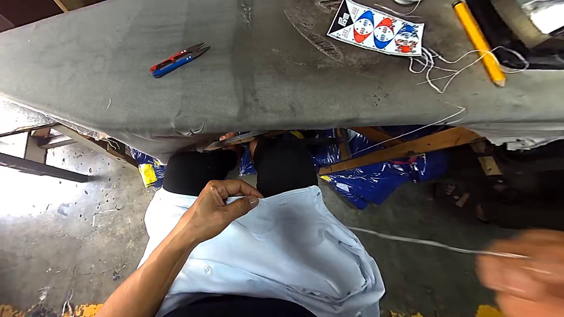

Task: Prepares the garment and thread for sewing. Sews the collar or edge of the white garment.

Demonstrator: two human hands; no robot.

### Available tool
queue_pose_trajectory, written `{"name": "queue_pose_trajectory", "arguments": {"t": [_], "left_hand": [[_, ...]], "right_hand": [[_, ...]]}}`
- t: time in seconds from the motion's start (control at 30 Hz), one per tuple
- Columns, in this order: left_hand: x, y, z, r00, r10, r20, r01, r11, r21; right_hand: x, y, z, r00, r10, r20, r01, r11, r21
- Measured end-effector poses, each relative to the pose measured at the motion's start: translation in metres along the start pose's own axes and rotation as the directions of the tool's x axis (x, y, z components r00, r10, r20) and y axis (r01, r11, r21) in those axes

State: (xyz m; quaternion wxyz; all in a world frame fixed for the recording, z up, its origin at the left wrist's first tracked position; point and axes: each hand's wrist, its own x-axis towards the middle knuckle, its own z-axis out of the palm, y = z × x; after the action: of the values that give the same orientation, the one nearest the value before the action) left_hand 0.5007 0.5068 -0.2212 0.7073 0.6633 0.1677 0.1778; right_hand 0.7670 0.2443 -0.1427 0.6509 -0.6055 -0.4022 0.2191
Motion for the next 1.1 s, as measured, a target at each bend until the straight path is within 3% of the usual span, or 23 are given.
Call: {"name": "queue_pose_trajectory", "arguments": {"t": [0.13, 0.23, 0.37, 0.47, 0.57, 0.67, 0.73, 0.8, 0.9, 1.0, 1.1], "left_hand": [[0.003, 0.000, 0.001, 1.000, -0.018, -0.006, 0.018, 1.000, -0.003], [0.005, 0.000, 0.003, 0.999, -0.050, -0.011, 0.049, 0.998, -0.027], [0.008, 0.001, 0.004, 0.997, -0.078, -0.004, 0.077, 0.996, -0.034], [0.012, 0.010, 0.000, 0.999, -0.031, 0.029, 0.026, 0.987, 0.158], [0.012, 0.054, -0.009, 0.992, 0.066, 0.110, -0.118, 0.806, 0.580], [0.027, 0.117, -0.030, 0.958, 0.276, 0.078, -0.217, 0.521, 0.826], [0.053, 0.145, -0.061, 0.946, 0.325, -0.003, -0.102, 0.308, 0.946], [0.085, 0.152, -0.095, 0.963, 0.254, -0.089, 0.044, 0.179, 0.983], [0.120, 0.139, -0.133, 0.981, 0.194, -0.022, 0.011, 0.059, 0.998], [0.125, 0.139, -0.136, 0.974, 0.228, 0.010, -0.003, -0.030, 1.000], [0.105, 0.144, -0.110, 0.938, 0.336, -0.088, 0.062, 0.086, 0.994]], "right_hand": [[0.022, 0.034, 0.069, 0.938, -0.198, 0.284, 0.216, 0.976, -0.035], [0.031, 0.060, 0.107, 0.879, -0.212, 0.428, 0.369, 0.870, -0.326], [0.035, 0.085, 0.135, 0.841, -0.227, 0.491, 0.478, 0.736, -0.480], [0.038, 0.088, 0.135, 0.829, -0.258, 0.497, 0.495, 0.752, -0.435], [0.044, 0.090, 0.126, 0.830, -0.252, 0.497, 0.451, 0.828, -0.333], [0.050, 0.090, 0.121, 0.844, -0.224, 0.487, 0.405, 0.862, -0.306], [0.053, 0.089, 0.119, 0.842, -0.207, 0.498, 0.415, 0.838, -0.353], [0.055, 0.087, 0.117, 0.831, -0.198, 0.521, 0.444, 0.801, -0.403], [0.063, 0.084, 0.114, 0.817, -0.213, 0.535, 0.478, 0.769, -0.424], [0.070, 0.083, 0.114, 0.822, -0.207, 0.531, 0.477, 0.759, -0.442], [0.073, 0.087, 0.115, 0.837, -0.203, 0.509, 0.437, 0.806, -0.399]]}}
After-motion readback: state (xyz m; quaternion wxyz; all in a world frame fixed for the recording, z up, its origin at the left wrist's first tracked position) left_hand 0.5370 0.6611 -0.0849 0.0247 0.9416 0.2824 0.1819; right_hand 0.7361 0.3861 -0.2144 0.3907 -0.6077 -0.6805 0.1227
